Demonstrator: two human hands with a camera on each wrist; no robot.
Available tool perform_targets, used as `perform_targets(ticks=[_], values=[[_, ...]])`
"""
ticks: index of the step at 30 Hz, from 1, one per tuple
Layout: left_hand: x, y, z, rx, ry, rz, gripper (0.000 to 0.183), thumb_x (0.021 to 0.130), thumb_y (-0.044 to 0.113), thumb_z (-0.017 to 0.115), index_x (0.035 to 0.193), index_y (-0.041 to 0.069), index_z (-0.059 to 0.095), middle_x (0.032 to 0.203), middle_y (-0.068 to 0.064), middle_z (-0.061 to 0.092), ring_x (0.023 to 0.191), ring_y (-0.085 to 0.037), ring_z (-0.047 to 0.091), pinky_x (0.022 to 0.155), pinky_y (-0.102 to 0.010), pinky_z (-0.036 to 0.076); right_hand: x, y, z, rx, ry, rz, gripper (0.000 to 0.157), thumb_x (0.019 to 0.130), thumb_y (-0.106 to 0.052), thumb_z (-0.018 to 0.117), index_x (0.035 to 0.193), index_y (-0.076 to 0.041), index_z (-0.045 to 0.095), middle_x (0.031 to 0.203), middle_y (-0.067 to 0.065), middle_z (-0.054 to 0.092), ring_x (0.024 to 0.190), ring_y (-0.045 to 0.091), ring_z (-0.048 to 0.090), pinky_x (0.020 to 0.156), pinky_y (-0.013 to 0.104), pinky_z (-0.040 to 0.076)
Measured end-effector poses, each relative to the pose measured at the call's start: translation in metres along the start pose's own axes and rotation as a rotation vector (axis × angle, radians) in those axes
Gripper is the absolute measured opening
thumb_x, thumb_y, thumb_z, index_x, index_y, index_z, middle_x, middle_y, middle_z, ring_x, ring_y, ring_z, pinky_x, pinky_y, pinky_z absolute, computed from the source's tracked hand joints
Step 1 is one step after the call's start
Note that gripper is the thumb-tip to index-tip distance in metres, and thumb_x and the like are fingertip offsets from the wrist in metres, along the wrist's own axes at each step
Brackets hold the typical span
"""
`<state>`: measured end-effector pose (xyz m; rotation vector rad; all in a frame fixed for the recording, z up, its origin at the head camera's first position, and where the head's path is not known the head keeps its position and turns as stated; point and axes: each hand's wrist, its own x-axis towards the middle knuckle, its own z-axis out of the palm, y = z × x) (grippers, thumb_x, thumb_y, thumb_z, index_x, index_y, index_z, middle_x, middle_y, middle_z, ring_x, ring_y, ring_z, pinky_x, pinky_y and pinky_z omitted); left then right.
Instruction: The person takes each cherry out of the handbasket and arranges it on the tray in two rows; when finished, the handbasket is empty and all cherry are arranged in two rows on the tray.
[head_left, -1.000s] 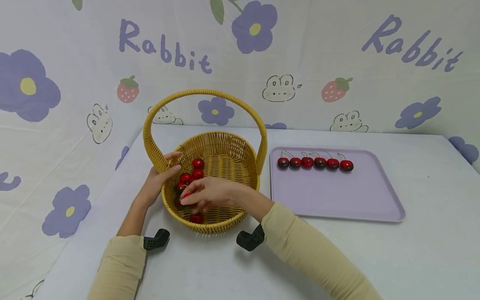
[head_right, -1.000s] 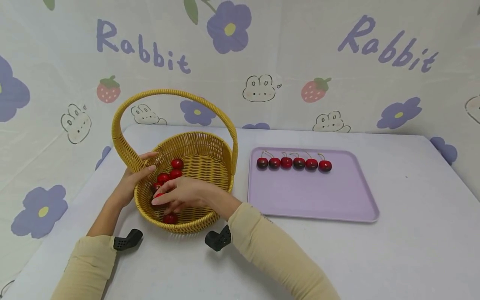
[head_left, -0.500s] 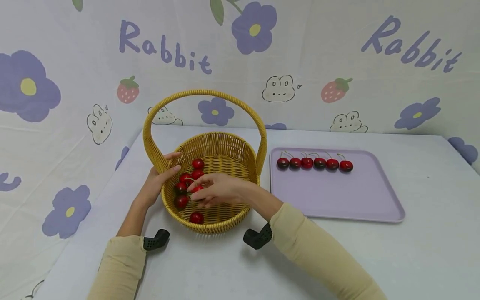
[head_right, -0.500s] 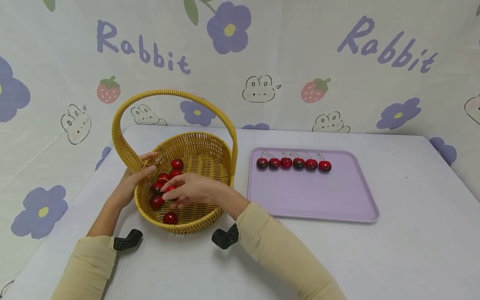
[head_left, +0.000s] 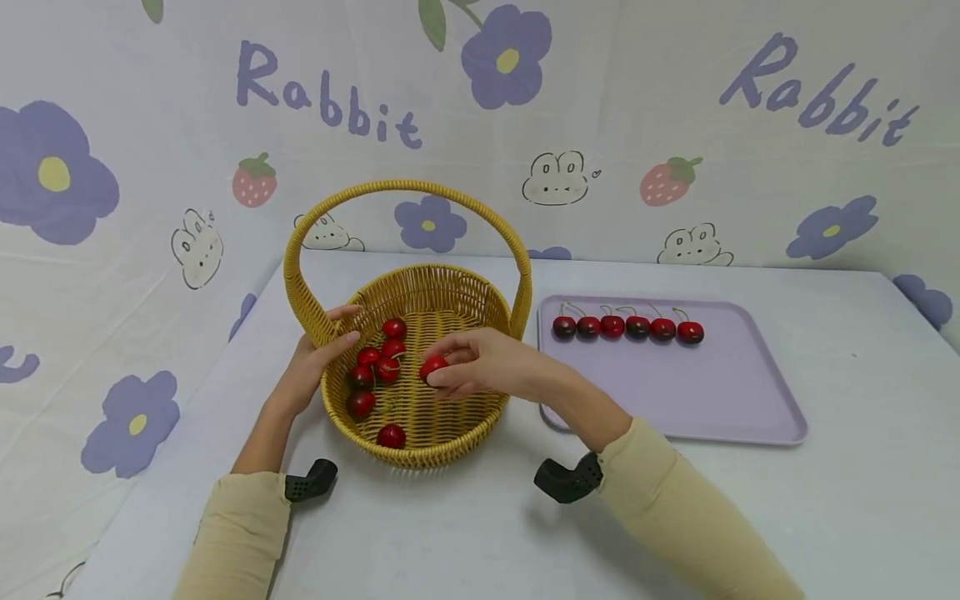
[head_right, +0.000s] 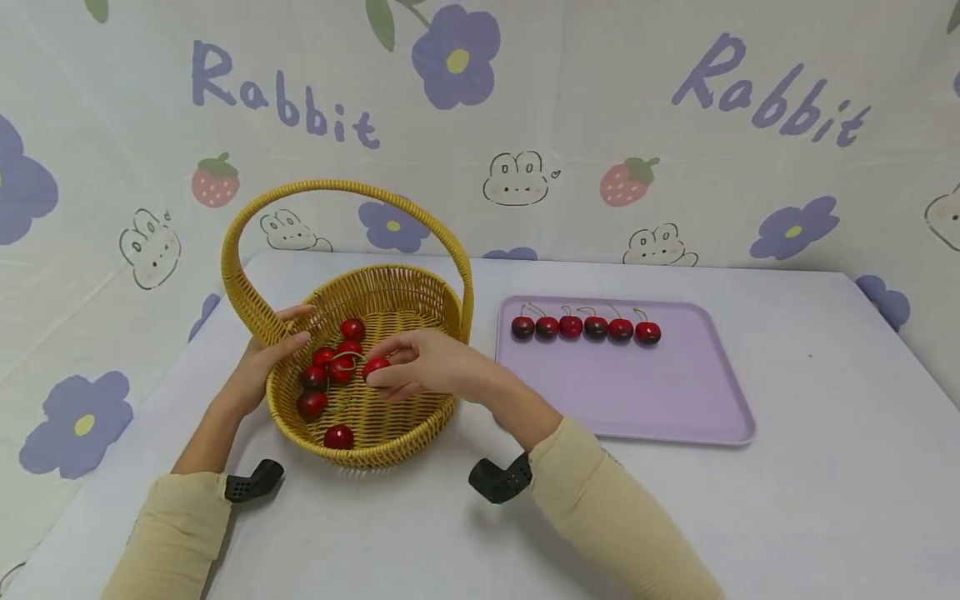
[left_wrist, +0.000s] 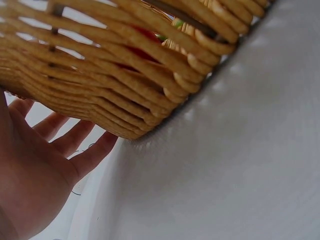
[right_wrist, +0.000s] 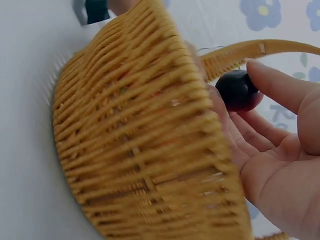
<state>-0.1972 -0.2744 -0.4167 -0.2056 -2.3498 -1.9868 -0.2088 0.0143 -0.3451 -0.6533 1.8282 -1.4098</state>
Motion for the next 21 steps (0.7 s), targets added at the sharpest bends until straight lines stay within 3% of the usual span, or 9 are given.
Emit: perform_targets(ticks=[9,15,21], values=[[0.000,-0.001,-0.001,0.000,-0.002,0.008,0.052,0.096,0.022,0.053,0.140,0.001,0.038,0.146,-0.017,0.035,0.134,-0.033,0.032,0.107,-0.054,0.023,-0.032,0.002,-0.020,0.052,0.063,-0.030,0.038,0.091,-0.016,0.066,0.126,-0.004,0.058,0.116,0.011,0.062,0.107,0.035,0.060,0.089,0.034,0.049],[0.001,-0.002,-0.001,-0.006,0.000,0.009,0.052,0.096,0.023,0.054,0.140,0.001,0.039,0.146,-0.015,0.036,0.134,-0.032,0.032,0.107,-0.053,0.024,-0.053,-0.001,-0.031,0.133,0.115,-0.056,0.038,0.091,-0.011,0.064,0.127,-0.004,0.054,0.115,0.017,0.058,0.100,0.030,0.063,0.089,0.039,0.049],[0.001,-0.002,-0.001,-0.002,0.000,0.005,0.052,0.096,0.024,0.053,0.140,0.002,0.038,0.146,-0.015,0.036,0.134,-0.032,0.033,0.107,-0.053,0.024,-0.072,0.000,-0.043,0.192,0.147,-0.054,0.043,0.093,-0.009,0.061,0.134,-0.009,0.048,0.124,0.022,0.051,0.101,0.034,0.062,0.087,0.040,0.050]])
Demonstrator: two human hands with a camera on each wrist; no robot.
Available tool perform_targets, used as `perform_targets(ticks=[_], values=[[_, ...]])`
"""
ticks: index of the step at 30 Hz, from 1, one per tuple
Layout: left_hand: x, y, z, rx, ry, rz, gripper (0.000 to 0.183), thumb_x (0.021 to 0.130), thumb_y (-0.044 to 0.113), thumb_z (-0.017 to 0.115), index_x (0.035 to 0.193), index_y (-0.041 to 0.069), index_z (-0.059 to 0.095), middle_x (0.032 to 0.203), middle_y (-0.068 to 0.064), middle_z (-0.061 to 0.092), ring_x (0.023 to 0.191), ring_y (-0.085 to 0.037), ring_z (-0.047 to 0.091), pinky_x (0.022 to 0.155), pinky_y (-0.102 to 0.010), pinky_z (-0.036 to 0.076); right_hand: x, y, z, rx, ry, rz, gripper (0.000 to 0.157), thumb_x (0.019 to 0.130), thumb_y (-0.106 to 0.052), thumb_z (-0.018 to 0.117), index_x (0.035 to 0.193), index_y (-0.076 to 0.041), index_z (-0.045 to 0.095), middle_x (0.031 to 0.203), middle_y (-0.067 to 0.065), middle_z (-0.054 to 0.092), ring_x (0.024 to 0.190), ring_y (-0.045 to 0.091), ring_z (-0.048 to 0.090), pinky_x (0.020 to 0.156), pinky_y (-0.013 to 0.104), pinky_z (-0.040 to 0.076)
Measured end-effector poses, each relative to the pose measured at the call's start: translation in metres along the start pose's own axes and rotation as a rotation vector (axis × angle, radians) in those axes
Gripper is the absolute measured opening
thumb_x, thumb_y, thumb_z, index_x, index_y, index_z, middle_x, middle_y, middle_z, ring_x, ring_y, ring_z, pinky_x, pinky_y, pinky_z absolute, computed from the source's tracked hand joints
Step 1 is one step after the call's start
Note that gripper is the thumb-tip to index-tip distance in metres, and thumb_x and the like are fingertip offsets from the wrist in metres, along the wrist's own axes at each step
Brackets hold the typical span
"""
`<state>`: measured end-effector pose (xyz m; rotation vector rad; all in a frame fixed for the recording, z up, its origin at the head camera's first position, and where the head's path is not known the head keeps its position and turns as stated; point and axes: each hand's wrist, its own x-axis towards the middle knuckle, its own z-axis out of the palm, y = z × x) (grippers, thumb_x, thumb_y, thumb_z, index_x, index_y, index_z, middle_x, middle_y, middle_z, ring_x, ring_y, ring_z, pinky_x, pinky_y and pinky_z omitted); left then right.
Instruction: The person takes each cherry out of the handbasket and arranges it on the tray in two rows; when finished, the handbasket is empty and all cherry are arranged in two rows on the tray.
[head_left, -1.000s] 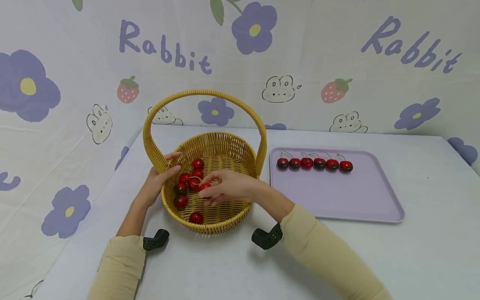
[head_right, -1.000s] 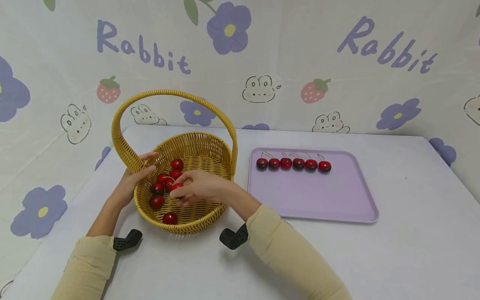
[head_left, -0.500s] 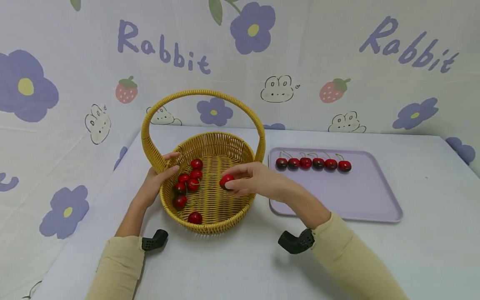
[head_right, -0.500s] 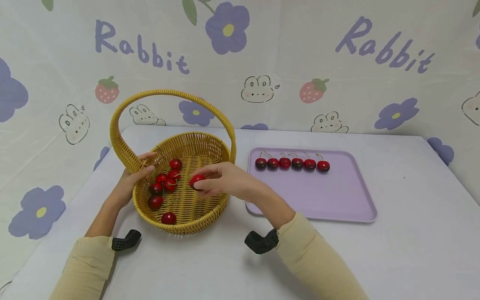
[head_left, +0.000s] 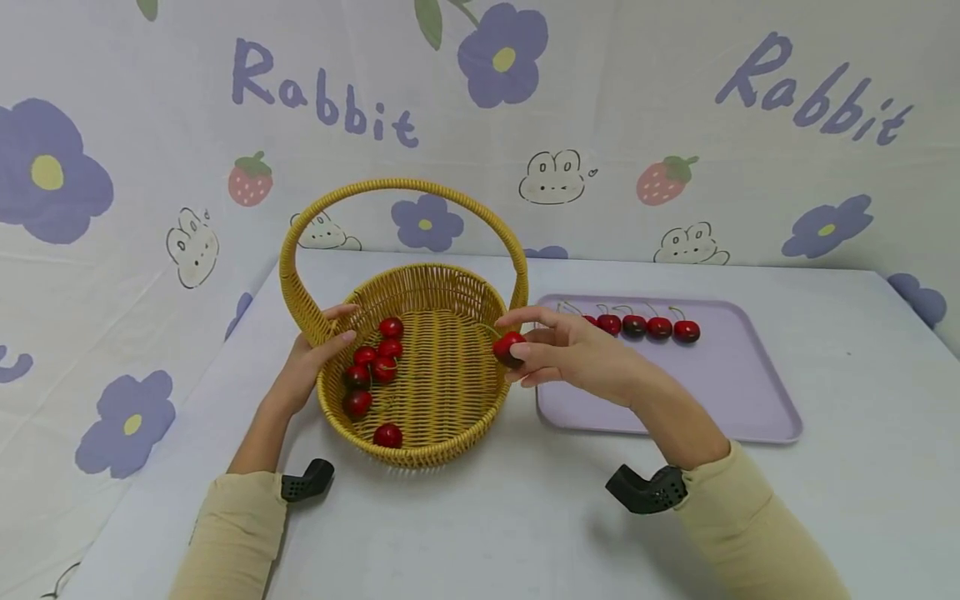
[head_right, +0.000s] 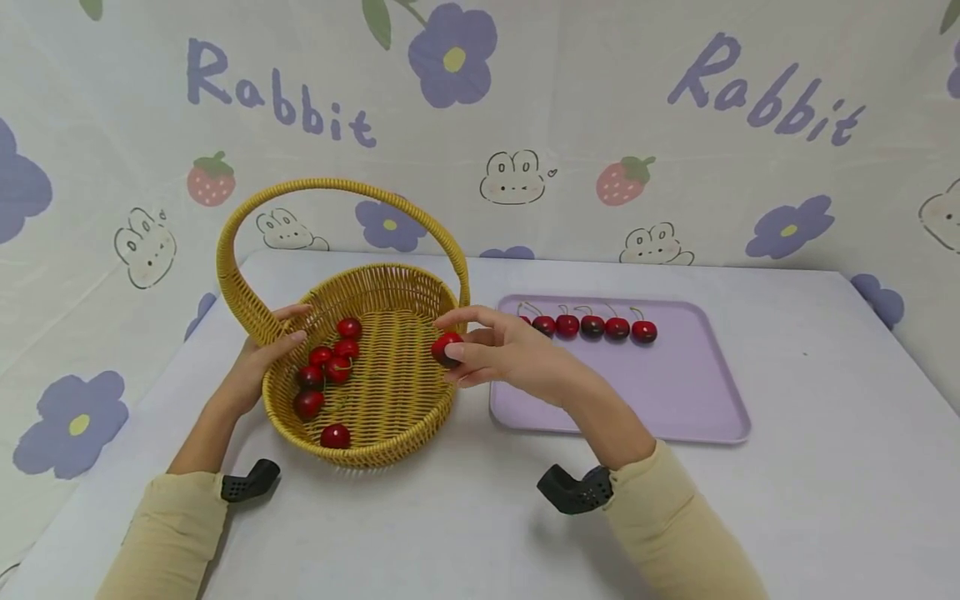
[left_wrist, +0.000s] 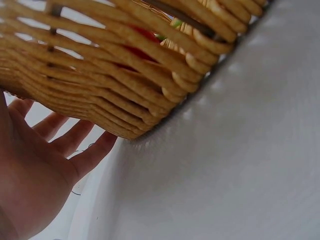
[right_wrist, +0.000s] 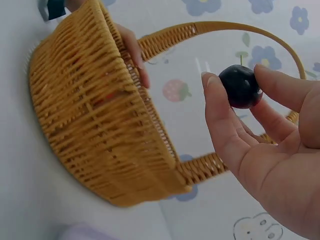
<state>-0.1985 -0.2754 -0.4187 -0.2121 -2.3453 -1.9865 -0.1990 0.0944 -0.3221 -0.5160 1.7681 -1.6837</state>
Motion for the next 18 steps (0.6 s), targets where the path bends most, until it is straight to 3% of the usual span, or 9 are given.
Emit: perform_targets(ticks=[8,18], values=[[0.000,0.000,0.001,-0.003,0.000,0.000,0.051,0.096,0.023,0.053,0.140,0.002,0.038,0.146,-0.015,0.035,0.134,-0.031,0.032,0.108,-0.053,0.023,-0.024,0.007,-0.037,0.047,0.049,-0.058,0.042,0.096,-0.011,0.058,0.135,-0.007,0.044,0.105,0.014,0.053,0.096,0.031,0.063,0.083,0.034,0.051],[-0.002,0.003,0.003,-0.007,0.003,-0.001,0.051,0.097,0.022,0.052,0.141,0.001,0.037,0.147,-0.016,0.033,0.134,-0.034,0.031,0.107,-0.054,0.023,-0.053,0.023,-0.093,0.242,0.101,-0.177,0.025,0.099,-0.003,0.047,0.120,-0.010,0.058,0.105,0.008,0.055,0.093,0.019,0.065,0.084,0.027,0.050]])
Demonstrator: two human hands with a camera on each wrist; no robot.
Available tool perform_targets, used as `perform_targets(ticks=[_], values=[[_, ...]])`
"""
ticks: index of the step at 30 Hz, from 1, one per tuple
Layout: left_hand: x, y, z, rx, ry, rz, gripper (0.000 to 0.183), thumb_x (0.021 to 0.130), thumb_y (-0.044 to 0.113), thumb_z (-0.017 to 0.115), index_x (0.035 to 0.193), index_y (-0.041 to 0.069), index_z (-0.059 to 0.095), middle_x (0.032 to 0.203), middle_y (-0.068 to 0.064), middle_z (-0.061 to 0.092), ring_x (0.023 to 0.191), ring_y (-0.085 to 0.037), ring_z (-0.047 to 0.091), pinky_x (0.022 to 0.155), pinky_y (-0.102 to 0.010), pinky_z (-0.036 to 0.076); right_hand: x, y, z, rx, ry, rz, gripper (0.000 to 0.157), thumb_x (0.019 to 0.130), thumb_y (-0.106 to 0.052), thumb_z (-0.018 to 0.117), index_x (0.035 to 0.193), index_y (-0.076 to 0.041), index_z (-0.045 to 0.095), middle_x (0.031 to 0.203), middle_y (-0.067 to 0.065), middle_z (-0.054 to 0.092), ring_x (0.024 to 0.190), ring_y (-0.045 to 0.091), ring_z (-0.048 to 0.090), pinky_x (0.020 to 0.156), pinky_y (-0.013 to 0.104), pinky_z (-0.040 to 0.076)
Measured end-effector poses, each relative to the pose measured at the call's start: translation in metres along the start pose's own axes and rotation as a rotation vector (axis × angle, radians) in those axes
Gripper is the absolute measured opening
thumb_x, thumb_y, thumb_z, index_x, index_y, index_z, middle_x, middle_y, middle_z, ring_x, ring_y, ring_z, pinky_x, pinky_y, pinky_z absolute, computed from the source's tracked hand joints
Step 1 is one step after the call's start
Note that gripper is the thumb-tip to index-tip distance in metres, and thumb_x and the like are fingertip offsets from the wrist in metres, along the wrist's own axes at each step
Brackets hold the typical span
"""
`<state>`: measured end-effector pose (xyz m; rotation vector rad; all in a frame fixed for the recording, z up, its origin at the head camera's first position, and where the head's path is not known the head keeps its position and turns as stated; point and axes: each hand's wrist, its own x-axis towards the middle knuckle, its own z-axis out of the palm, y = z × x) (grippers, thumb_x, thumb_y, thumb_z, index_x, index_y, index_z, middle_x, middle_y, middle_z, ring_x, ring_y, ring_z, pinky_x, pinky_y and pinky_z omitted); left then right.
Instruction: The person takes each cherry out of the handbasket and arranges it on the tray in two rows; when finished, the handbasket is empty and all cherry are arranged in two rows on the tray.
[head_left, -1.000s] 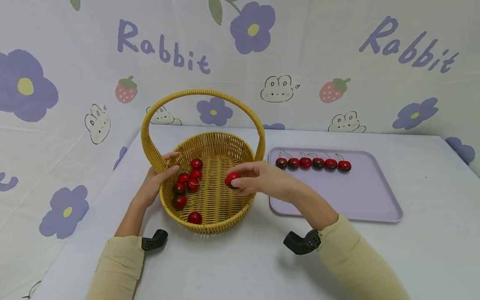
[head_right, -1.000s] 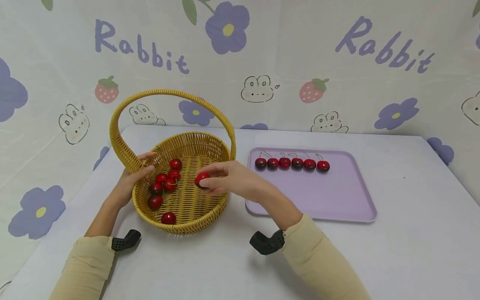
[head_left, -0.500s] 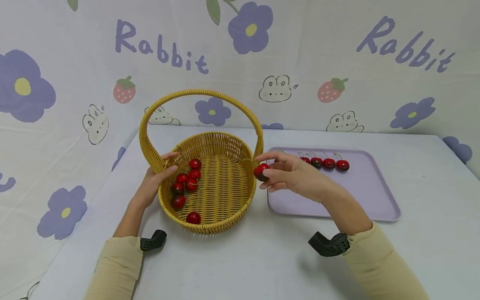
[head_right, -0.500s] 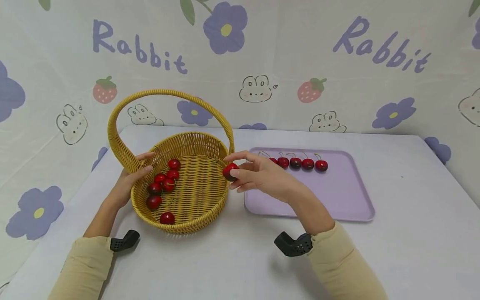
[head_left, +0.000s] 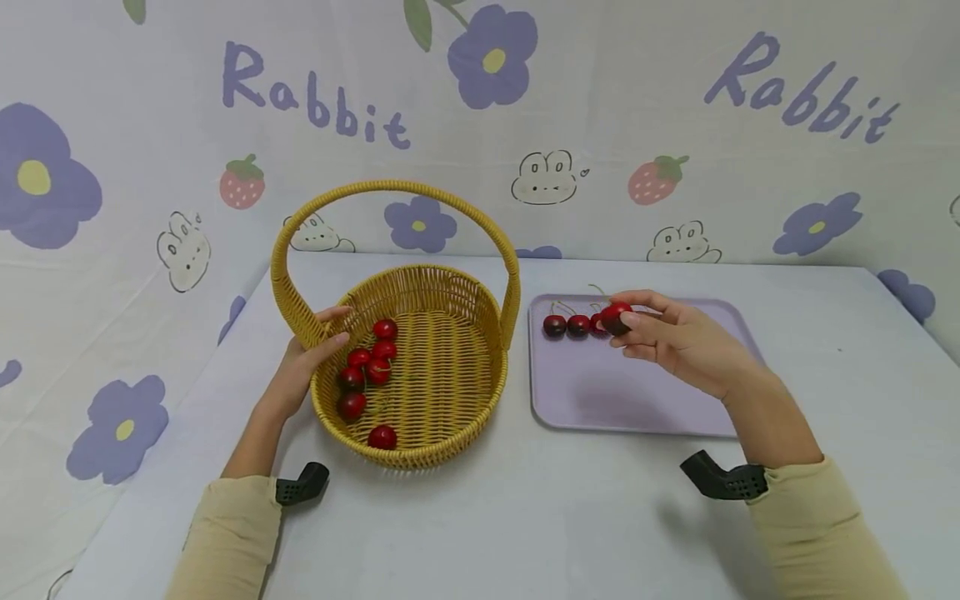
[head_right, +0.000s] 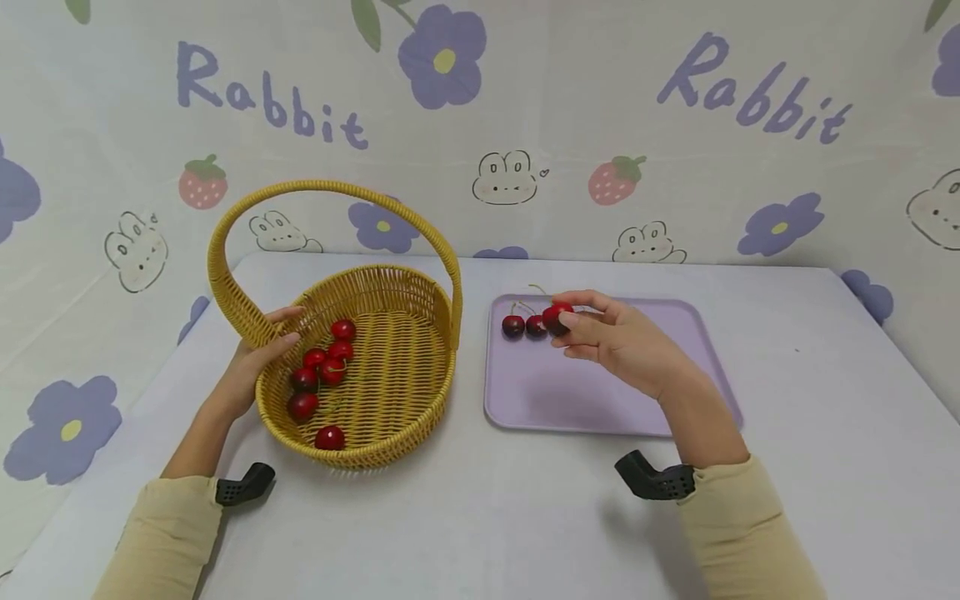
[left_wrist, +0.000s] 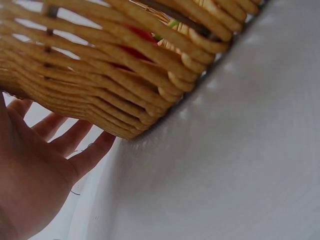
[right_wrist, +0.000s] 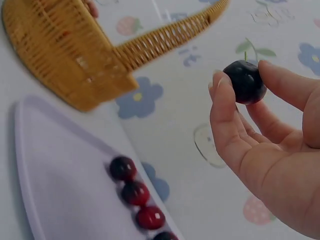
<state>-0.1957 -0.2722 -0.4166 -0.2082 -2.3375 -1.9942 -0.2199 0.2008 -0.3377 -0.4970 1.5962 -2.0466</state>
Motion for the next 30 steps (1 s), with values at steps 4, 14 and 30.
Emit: perform_targets(ticks=[4,14,30], values=[[-0.001,0.000,0.000,-0.004,0.003,-0.008,0.052,0.096,0.023,0.053,0.141,0.001,0.037,0.147,-0.016,0.033,0.134,-0.034,0.031,0.108,-0.054,0.022,-0.008,0.001,-0.023,0.075,0.038,-0.025,0.025,0.100,-0.001,0.045,0.119,-0.008,0.059,0.107,0.008,0.057,0.093,0.020,0.065,0.083,0.027,0.051],[0.000,0.001,0.001,0.000,0.004,-0.015,0.052,0.096,0.023,0.053,0.141,0.001,0.037,0.147,-0.016,0.034,0.134,-0.034,0.032,0.108,-0.054,0.023,-0.015,0.008,-0.067,0.116,0.168,-0.004,0.021,0.099,-0.003,0.047,0.117,-0.006,0.056,0.109,0.008,0.062,0.093,0.021,0.066,0.084,0.029,0.051],[0.001,0.000,0.000,-0.001,0.001,-0.017,0.052,0.096,0.023,0.052,0.141,0.002,0.037,0.147,-0.016,0.034,0.134,-0.033,0.031,0.108,-0.053,0.022,-0.025,0.020,-0.105,0.275,0.395,0.013,0.013,0.094,-0.002,0.056,0.105,-0.008,0.059,0.101,0.004,0.064,0.088,0.020,0.066,0.079,0.029,0.053]])
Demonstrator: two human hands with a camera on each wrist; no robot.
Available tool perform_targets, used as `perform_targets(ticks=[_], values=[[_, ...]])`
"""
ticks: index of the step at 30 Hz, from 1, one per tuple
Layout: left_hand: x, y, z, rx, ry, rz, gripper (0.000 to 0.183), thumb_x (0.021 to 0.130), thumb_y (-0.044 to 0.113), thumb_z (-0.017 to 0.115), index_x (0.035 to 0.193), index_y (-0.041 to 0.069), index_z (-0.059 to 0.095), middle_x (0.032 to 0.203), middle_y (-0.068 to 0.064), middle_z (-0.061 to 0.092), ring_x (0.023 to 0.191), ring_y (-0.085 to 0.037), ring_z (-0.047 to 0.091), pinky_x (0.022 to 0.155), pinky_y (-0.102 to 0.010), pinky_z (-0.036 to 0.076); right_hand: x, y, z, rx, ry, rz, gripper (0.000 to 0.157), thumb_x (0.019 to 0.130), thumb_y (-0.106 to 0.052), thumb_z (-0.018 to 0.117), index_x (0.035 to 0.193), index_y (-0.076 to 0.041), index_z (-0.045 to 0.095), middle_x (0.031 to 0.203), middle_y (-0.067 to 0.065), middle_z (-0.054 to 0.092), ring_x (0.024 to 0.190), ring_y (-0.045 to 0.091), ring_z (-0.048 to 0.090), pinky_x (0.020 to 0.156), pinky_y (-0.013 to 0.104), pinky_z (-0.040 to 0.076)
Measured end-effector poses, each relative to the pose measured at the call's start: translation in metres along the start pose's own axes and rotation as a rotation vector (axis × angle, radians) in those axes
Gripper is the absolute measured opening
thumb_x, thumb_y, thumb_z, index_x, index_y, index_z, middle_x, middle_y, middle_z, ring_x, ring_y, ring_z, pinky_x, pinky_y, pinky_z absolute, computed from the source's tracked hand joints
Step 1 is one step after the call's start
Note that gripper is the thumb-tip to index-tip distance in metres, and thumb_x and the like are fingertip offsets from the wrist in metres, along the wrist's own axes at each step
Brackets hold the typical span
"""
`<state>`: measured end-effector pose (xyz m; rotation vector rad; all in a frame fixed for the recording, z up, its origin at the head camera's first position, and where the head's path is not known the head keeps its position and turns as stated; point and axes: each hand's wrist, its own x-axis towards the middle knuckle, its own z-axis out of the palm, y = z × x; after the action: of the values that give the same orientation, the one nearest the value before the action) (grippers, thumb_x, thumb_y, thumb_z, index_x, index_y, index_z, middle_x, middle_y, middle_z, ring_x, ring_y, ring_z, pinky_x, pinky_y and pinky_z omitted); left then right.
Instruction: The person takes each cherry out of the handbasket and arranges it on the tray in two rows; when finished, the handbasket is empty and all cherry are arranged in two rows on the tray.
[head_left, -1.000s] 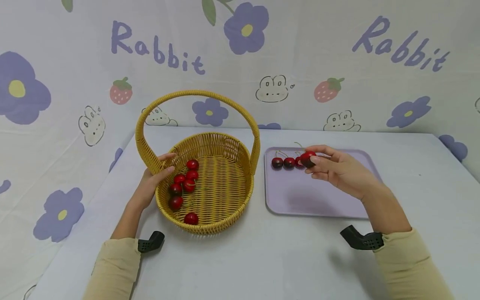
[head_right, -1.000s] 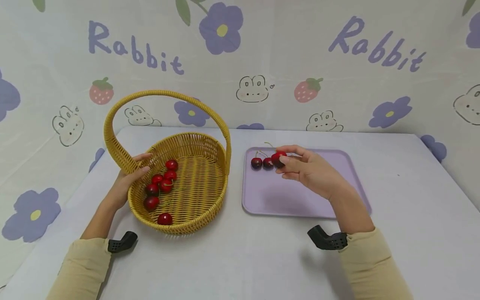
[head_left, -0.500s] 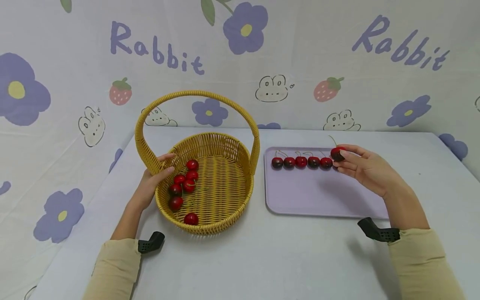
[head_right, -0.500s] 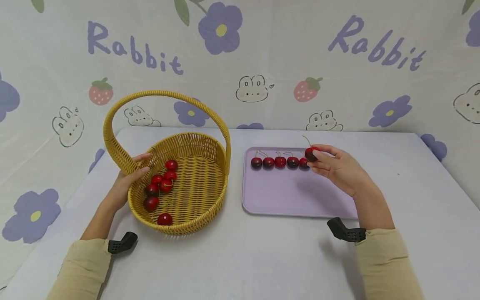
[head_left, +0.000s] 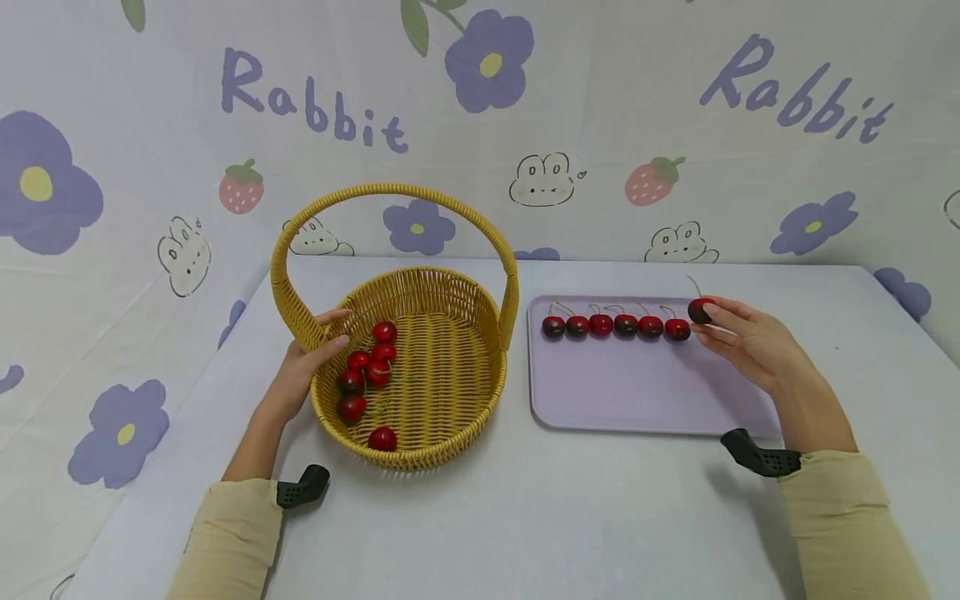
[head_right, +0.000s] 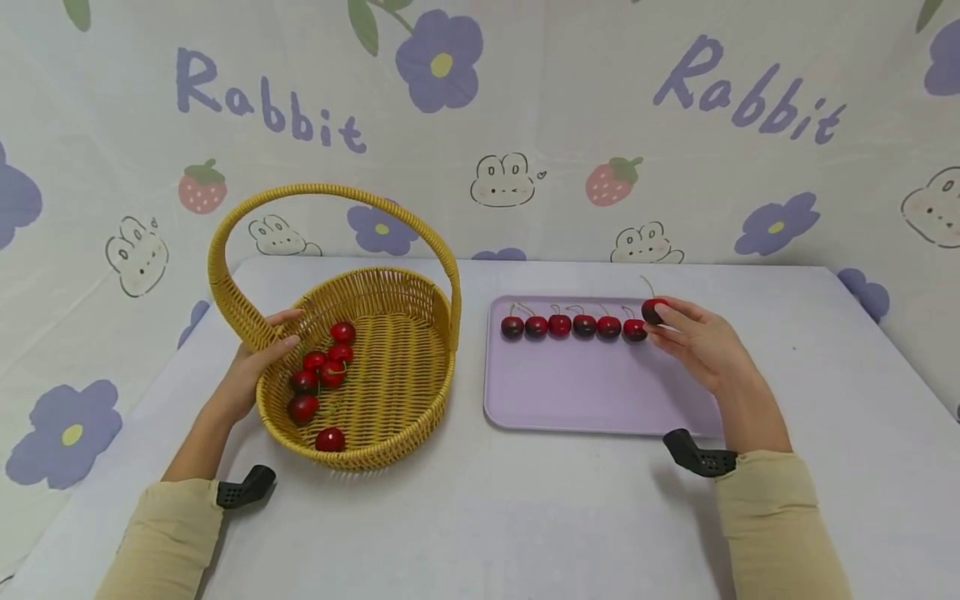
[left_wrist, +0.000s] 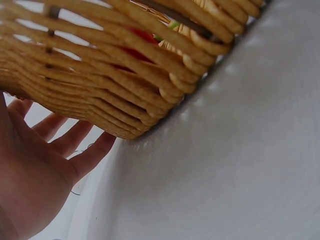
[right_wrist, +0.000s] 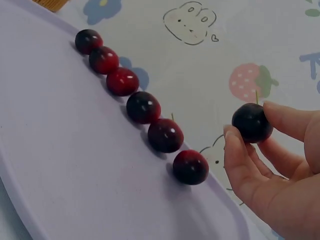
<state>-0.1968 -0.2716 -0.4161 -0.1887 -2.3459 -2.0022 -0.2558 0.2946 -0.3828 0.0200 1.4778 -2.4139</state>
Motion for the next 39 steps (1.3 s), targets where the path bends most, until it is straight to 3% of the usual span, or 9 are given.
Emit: perform_targets(ticks=[5,10,16,30,39], values=[[0.000,0.000,0.000,-0.002,0.000,-0.002,0.052,0.096,0.024,0.052,0.141,0.001,0.037,0.147,-0.016,0.034,0.135,-0.033,0.031,0.108,-0.053,0.022,0.001,0.002,-0.008,-0.001,0.058,-0.034,0.016,0.094,-0.003,0.056,0.109,-0.006,0.052,0.094,0.004,0.067,0.084,0.018,0.068,0.074,0.027,0.054],[-0.001,0.002,0.001,-0.003,0.003,0.002,0.051,0.097,0.022,0.052,0.141,0.001,0.037,0.147,-0.017,0.033,0.135,-0.034,0.030,0.108,-0.054,0.022,0.006,0.003,-0.013,-0.111,0.160,0.023,0.037,0.089,-0.009,0.066,0.116,-0.006,0.042,0.088,-0.003,0.068,0.083,0.012,0.066,0.075,0.023,0.053],[-0.001,0.001,0.001,-0.009,0.002,-0.004,0.050,0.097,0.021,0.051,0.141,0.002,0.037,0.147,-0.017,0.034,0.134,-0.034,0.032,0.107,-0.054,0.023,0.012,0.009,-0.021,-0.212,0.247,0.071,0.033,0.087,-0.011,0.068,0.111,-0.006,0.046,0.086,-0.006,0.067,0.079,0.008,0.064,0.075,0.022,0.052],[-0.001,0.000,0.001,-0.002,0.004,-0.008,0.051,0.097,0.023,0.051,0.141,0.003,0.037,0.146,-0.017,0.035,0.132,-0.034,0.035,0.106,-0.053,0.026,0.026,0.012,-0.022,-0.523,0.282,0.112,0.030,0.093,-0.018,0.063,0.114,-0.002,0.049,0.079,-0.012,0.062,0.072,0.003,0.061,0.070,0.018,0.052],[-0.002,0.001,0.001,0.003,0.005,-0.005,0.051,0.097,0.024,0.051,0.142,0.002,0.037,0.147,-0.018,0.034,0.132,-0.035,0.034,0.106,-0.054,0.025,0.027,0.013,-0.019,-0.599,0.337,0.118,0.042,0.095,-0.018,0.060,0.127,0.005,0.045,0.079,-0.012,0.059,0.071,0.002,0.060,0.069,0.018,0.052]])
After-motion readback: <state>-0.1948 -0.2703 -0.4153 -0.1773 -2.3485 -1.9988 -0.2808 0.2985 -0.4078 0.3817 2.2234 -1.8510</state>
